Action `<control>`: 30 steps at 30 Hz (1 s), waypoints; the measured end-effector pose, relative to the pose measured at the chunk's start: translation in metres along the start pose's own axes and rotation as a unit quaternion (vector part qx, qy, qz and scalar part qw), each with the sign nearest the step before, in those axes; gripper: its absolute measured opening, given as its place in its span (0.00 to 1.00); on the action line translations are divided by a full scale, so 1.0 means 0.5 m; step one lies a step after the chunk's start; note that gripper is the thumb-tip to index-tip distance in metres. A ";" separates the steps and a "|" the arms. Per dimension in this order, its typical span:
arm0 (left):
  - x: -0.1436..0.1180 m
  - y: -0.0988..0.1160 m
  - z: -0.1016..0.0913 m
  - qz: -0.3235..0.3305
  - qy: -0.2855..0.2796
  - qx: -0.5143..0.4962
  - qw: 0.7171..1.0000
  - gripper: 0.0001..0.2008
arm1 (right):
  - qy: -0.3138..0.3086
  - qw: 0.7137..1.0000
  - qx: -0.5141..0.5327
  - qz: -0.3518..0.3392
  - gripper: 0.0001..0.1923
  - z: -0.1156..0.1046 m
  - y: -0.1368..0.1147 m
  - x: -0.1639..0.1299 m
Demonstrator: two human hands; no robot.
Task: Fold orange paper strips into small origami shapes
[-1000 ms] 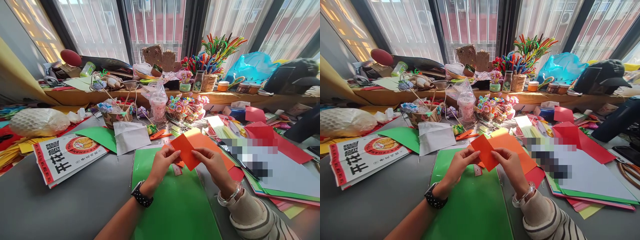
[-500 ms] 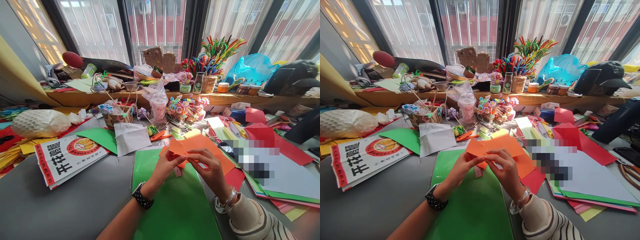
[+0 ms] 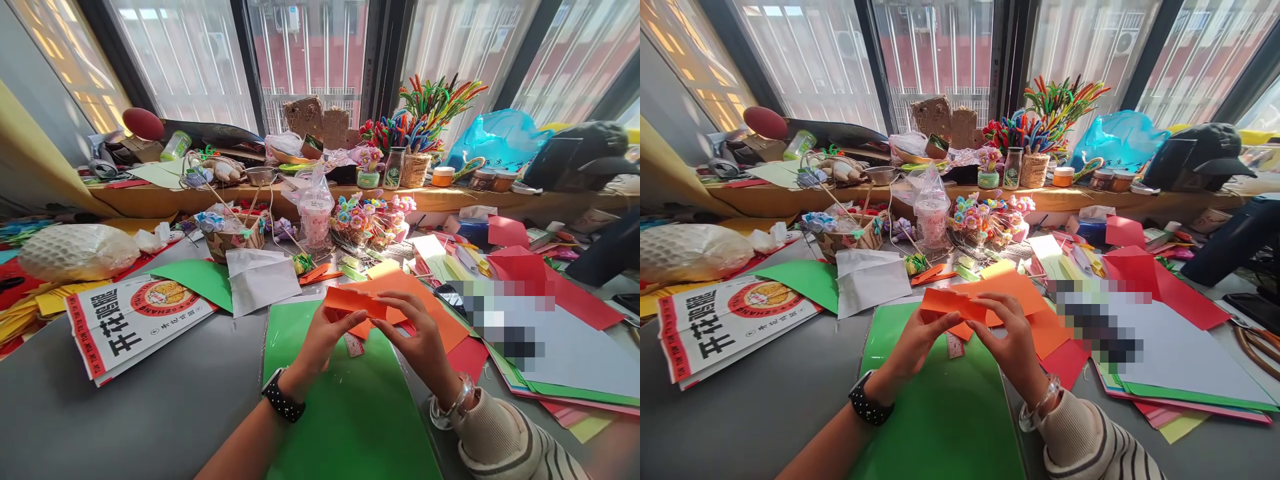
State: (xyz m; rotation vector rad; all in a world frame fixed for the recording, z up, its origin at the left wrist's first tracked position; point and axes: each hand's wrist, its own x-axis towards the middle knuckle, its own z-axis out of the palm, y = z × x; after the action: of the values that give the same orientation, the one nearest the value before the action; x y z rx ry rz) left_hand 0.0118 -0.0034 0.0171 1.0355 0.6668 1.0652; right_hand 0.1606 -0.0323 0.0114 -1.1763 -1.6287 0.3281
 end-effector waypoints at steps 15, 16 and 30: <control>-0.004 -0.004 -0.001 0.007 0.046 -0.023 0.999 0.09 | -0.068 0.956 0.189 0.214 0.12 0.001 -0.008 0.000; -0.004 -0.004 -0.001 0.007 0.047 -0.023 0.999 0.09 | -0.068 0.954 0.196 0.218 0.11 0.001 -0.009 0.001; -0.001 -0.013 0.007 0.008 0.124 -0.032 0.992 0.10 | -0.066 0.944 0.222 0.237 0.12 0.008 -0.001 -0.002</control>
State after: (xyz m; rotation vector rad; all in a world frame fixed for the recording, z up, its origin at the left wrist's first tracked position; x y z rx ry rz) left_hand 0.0171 -0.0057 0.0124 0.8622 0.8198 1.2324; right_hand 0.1568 -0.0322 0.0096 -1.1949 -1.2664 1.0447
